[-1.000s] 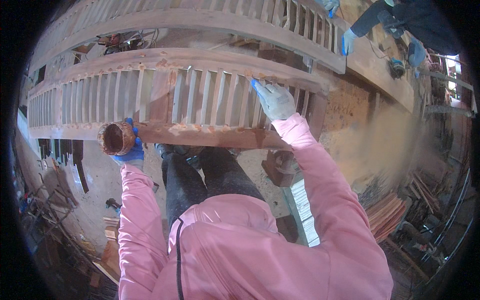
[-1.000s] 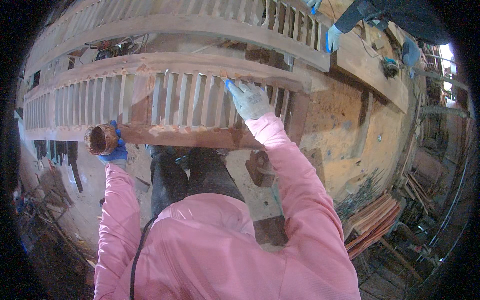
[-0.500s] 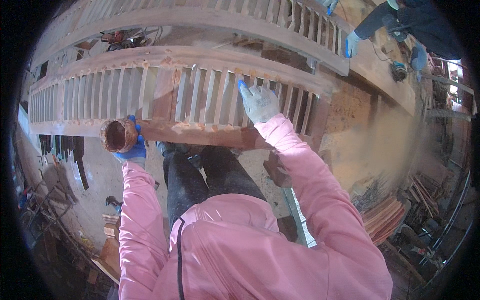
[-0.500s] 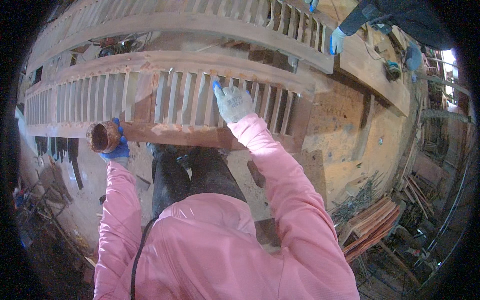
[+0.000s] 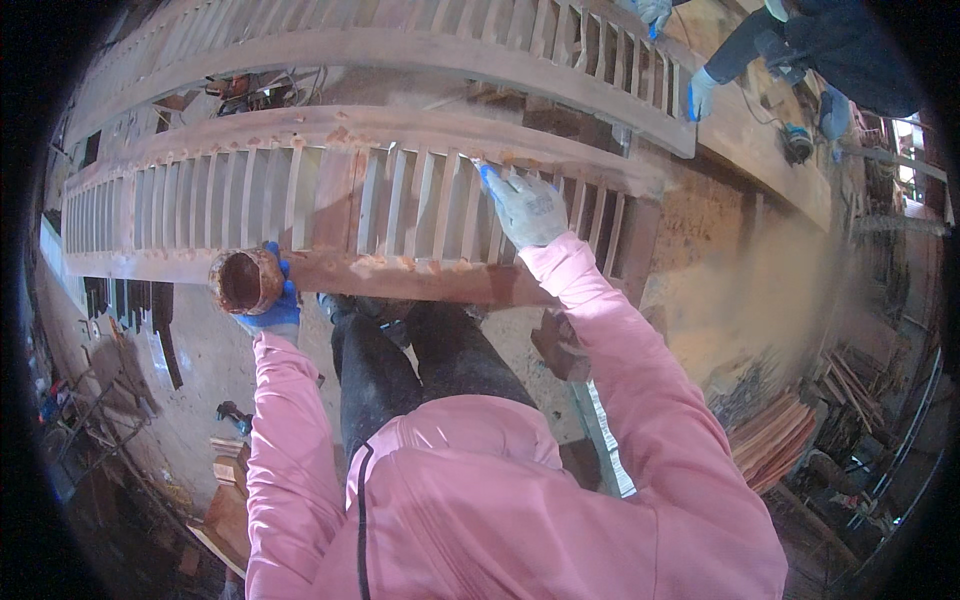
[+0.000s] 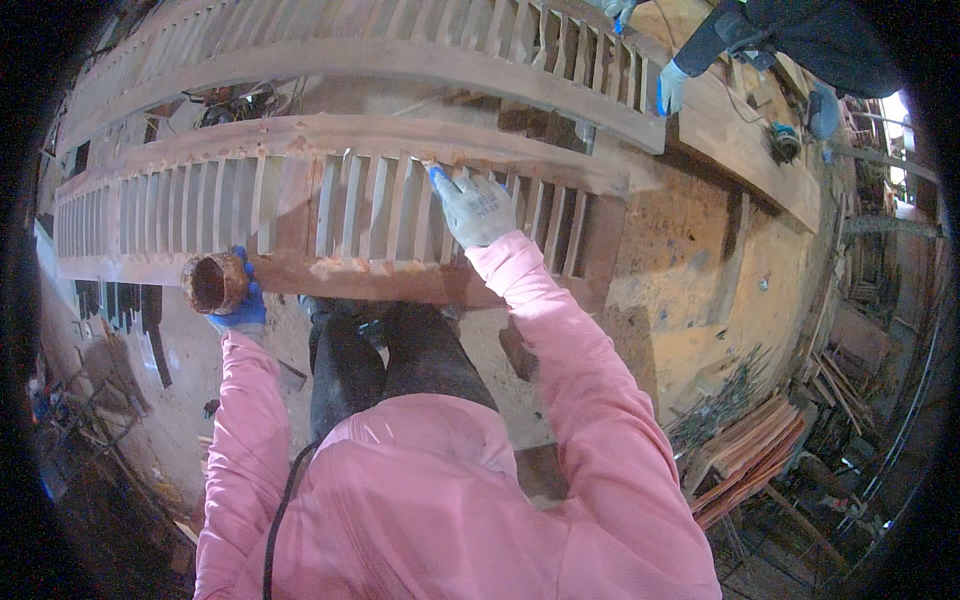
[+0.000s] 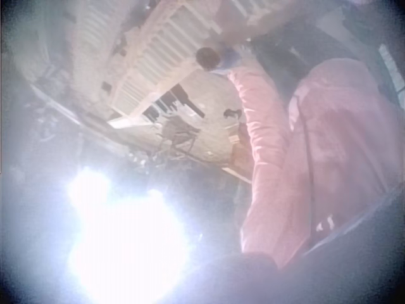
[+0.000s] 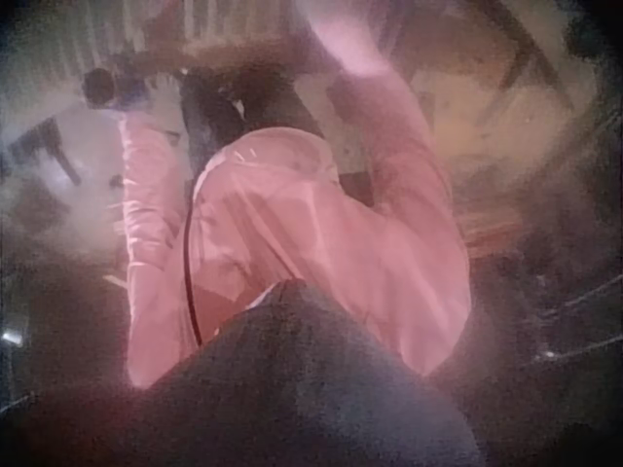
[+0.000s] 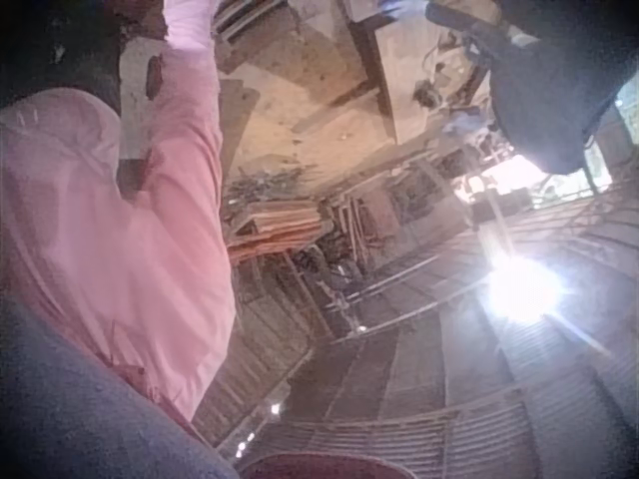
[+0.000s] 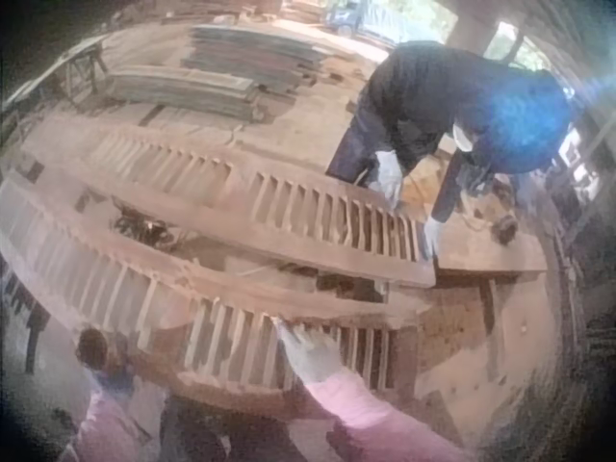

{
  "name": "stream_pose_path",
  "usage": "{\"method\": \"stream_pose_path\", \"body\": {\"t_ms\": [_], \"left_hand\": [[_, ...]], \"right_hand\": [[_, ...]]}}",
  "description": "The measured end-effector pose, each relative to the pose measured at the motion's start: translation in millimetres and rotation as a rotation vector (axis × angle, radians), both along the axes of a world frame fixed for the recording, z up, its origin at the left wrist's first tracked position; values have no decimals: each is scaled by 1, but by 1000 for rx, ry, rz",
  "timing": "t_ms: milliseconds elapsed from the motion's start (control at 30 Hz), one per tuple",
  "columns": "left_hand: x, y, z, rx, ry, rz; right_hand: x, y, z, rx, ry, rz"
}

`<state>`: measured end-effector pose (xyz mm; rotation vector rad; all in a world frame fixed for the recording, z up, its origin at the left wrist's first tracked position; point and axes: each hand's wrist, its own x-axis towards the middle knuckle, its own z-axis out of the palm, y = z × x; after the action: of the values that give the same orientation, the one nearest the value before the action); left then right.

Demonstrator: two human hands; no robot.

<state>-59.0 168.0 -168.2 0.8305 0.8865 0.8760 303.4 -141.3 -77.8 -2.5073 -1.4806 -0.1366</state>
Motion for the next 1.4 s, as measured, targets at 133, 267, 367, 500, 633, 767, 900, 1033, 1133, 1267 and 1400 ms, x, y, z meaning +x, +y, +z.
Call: {"method": "stream_pose_path", "body": {"t_ms": [133,267,367,500,633,767,900,1033,1133,1267,1400], "left_hand": [[-28,19,-22,-167,-566,-277],[-16,10,-10,-204,-519,-249],[3,-2,7,-78,-86,-34],[-13,10,-11,-66,-148,18],[-19,11,-16,-186,-644,-267],[-9,3,1,-201,-407,-83],[-3,3,4,-105,-167,79],[6,2,15,-256,-266,41],[16,-3,25,-292,-291,44],[11,-11,40,-307,-582,-60],[-20,-1,-23,-286,-777,-41]], "right_hand": [[8,0,8,-74,92,-61],[0,-1,3,-142,-56,-73],[0,-9,-4,-107,9,-53],[3,-7,4,-91,141,-18],[-2,2,13,46,208,-179],[-2,5,2,155,213,-246],[-11,25,7,138,129,-98],[-13,41,-8,61,-35,-59],[-18,41,-17,-129,-4,-82],[-24,45,5,-232,182,-69],[-31,47,10,233,293,-14]]}}
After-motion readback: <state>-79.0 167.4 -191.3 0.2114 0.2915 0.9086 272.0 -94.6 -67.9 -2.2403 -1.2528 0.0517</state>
